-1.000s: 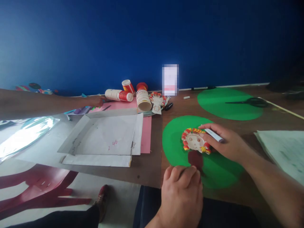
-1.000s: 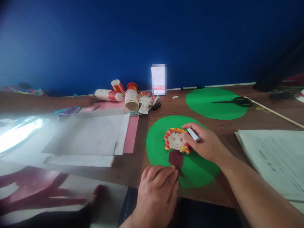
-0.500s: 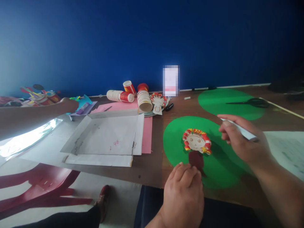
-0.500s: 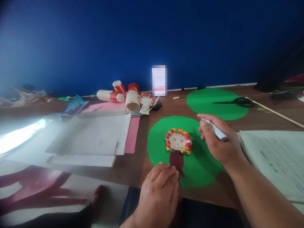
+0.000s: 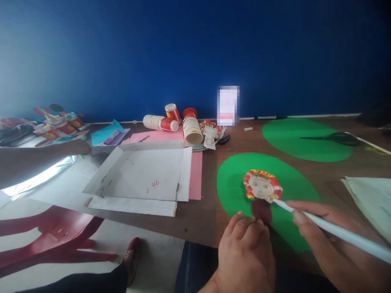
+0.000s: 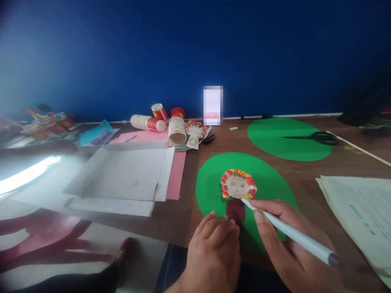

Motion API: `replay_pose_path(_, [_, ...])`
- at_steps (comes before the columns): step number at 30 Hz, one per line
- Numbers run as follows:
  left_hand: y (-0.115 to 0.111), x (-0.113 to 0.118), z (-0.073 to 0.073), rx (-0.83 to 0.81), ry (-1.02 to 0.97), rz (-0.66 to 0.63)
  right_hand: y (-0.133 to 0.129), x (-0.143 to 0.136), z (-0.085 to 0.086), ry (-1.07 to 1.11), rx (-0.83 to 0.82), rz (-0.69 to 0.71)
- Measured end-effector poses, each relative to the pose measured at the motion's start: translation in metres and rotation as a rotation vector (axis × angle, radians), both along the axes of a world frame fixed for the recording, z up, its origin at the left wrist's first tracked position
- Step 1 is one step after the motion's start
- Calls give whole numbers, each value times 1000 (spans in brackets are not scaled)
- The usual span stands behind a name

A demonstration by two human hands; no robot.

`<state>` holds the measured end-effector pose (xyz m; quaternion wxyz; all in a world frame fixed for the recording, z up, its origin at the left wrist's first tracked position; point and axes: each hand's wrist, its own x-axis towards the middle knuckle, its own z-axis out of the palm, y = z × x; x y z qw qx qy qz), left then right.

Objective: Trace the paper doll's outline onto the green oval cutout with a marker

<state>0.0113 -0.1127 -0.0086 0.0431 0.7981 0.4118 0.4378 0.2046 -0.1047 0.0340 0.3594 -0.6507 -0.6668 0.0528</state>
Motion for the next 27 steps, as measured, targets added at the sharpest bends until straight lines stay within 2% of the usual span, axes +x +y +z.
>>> replay_pose_path(3, [0,1,-1,39,10,22,3,-10,-6,63,60,28])
replay_pose_path(9, [2,5,-5,95,71,67,15,-26,-9,-1,141,46])
replay_pose_path(19, [-6,6,-3,13,353,100,16,-31,-6,-14,144,83])
replay_pose_path(27, [-9,9,-6,-5,377,95,18,-30,-11,-86,184,105])
